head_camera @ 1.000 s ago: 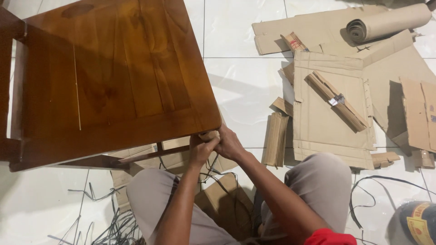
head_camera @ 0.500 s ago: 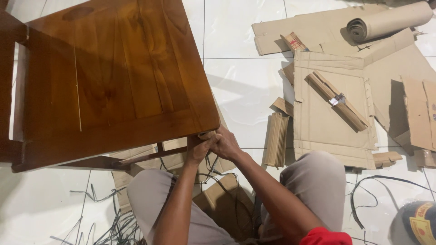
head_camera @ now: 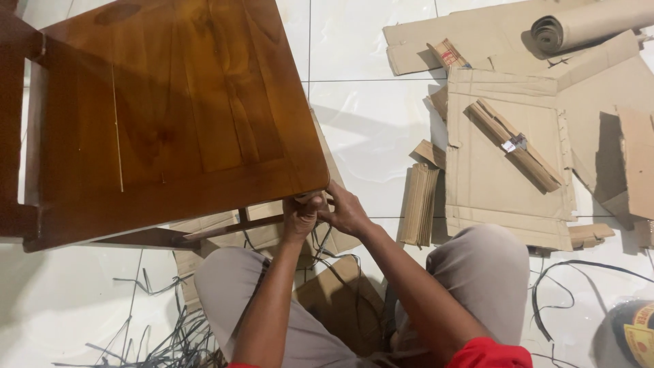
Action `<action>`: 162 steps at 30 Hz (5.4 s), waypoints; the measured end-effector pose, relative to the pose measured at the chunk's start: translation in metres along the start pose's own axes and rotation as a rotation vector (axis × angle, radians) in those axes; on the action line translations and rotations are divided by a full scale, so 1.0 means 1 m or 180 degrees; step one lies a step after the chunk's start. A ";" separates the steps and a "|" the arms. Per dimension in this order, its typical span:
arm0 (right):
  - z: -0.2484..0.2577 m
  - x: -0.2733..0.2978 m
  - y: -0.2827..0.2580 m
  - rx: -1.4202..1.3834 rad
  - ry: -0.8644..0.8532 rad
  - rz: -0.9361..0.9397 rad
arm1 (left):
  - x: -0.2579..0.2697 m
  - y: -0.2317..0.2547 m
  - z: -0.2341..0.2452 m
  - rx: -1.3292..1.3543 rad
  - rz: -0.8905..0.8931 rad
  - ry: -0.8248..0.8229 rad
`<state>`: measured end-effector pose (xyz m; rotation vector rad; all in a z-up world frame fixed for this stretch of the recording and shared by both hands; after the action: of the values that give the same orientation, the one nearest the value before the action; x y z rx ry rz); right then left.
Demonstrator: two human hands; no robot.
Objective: Wrapping a wooden chair leg with cardboard and cutting cardboard rolls with scissors
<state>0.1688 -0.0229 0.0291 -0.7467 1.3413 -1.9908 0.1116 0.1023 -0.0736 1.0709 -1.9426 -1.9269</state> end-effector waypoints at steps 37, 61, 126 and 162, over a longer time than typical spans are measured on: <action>-0.018 0.001 0.049 0.0251 -0.0129 -0.0119 | 0.042 -0.200 0.031 -0.1833 0.0298 -0.0551; -0.132 0.066 0.206 0.2309 -0.1103 -0.0640 | 0.029 -0.057 -0.012 -0.3337 -0.2256 0.1693; -0.022 -0.007 0.064 0.0431 -0.0140 0.0082 | 0.053 -0.076 0.014 -0.3789 -0.0538 0.0619; -0.023 -0.015 -0.005 0.1963 -0.1556 0.0011 | 0.052 0.096 0.020 -0.0240 0.0765 0.0425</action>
<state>0.1610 0.0034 0.0244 -0.8412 0.4111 -1.8937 0.0291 0.0749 -0.0049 0.8770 -1.8191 -1.7394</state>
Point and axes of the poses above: each hand's wrist, its own x-axis away from the middle knuckle, its own z-axis out of the back of the hand, y = z × x, the point moved 8 cm from there along -x, towards the middle knuckle, and after that the axes turned 2 degrees about -x, right-handed, at the moved point
